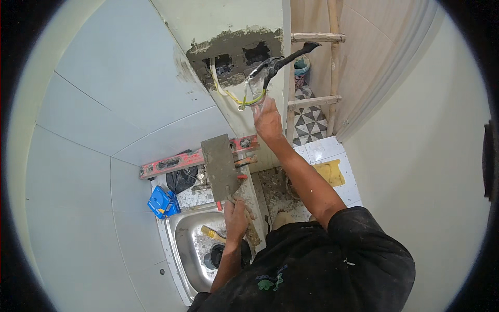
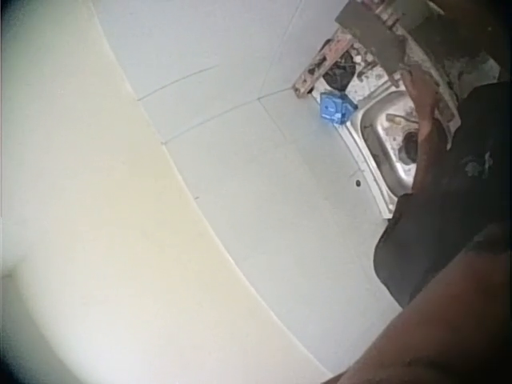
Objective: Apply plaster compound around an electrical outlet box on a wall using a spatula and trowel.
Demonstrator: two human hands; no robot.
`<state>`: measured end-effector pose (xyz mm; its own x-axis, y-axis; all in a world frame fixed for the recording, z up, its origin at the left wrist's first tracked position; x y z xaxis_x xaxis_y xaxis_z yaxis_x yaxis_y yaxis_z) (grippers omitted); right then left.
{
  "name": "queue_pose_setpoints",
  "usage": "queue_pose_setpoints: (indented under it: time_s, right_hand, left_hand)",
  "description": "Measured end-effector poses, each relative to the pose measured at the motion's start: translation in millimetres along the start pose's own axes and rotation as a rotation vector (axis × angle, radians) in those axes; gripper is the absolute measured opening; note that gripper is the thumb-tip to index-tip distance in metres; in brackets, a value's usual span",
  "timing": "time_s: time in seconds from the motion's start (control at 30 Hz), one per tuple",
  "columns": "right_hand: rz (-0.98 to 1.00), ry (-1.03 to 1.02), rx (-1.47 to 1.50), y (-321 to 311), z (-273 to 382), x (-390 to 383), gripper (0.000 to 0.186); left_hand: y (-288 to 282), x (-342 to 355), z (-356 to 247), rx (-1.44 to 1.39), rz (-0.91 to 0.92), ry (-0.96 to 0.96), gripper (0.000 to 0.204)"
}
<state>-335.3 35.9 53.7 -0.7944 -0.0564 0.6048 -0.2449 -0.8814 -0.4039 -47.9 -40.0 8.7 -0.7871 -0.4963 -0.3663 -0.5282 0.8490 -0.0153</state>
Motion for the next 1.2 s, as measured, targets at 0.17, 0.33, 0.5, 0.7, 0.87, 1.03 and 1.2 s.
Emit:
queue_pose_setpoints:
  time_s: [0.17,0.33,0.5,0.7,0.87,1.03,1.2]
  right_hand:
    - [0.022,-0.031,0.021,-13,-10,-19,0.036]
    - [-0.028,-0.273,-0.155,-66,-5,-28,0.031]
    - [0.062,-0.457,-0.300,-142,28,21,0.028]
    - [0.234,-0.698,-0.407,-152,69,73,0.021]
    - [0.194,-0.761,-0.567,-160,77,95,0.016]
    - [0.140,-0.751,-0.583,-175,71,100,0.015]
    - [0.142,-0.707,-0.610,-187,58,103,0.017]
  left_hand:
    - [3,1,-4,-0.021,0.026,-0.017,0.019]
    - [-3,4,5,-0.029,0.018,0.013,0.021]
    - [3,7,3,0.001,0.035,-0.004,0.017]
    - [13,8,10,-0.054,0.018,-0.058,0.015]
    - [22,5,7,-0.088,0.039,-0.026,0.017]
    - [24,6,8,-0.025,0.038,0.008,0.019]
    - [27,7,7,-0.034,0.039,-0.009,0.019]
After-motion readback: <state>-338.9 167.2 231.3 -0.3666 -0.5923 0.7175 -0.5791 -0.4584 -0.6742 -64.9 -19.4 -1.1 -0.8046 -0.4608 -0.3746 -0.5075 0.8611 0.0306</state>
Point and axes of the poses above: each hand's wrist, its own x-axis towards the middle knuckle, its own y-axis out of the palm, z = x × y, the point moved 6 cm from there along x, towards the middle knuckle, and after that the axes turned 5 degrees about x, right-handed, at the moved point
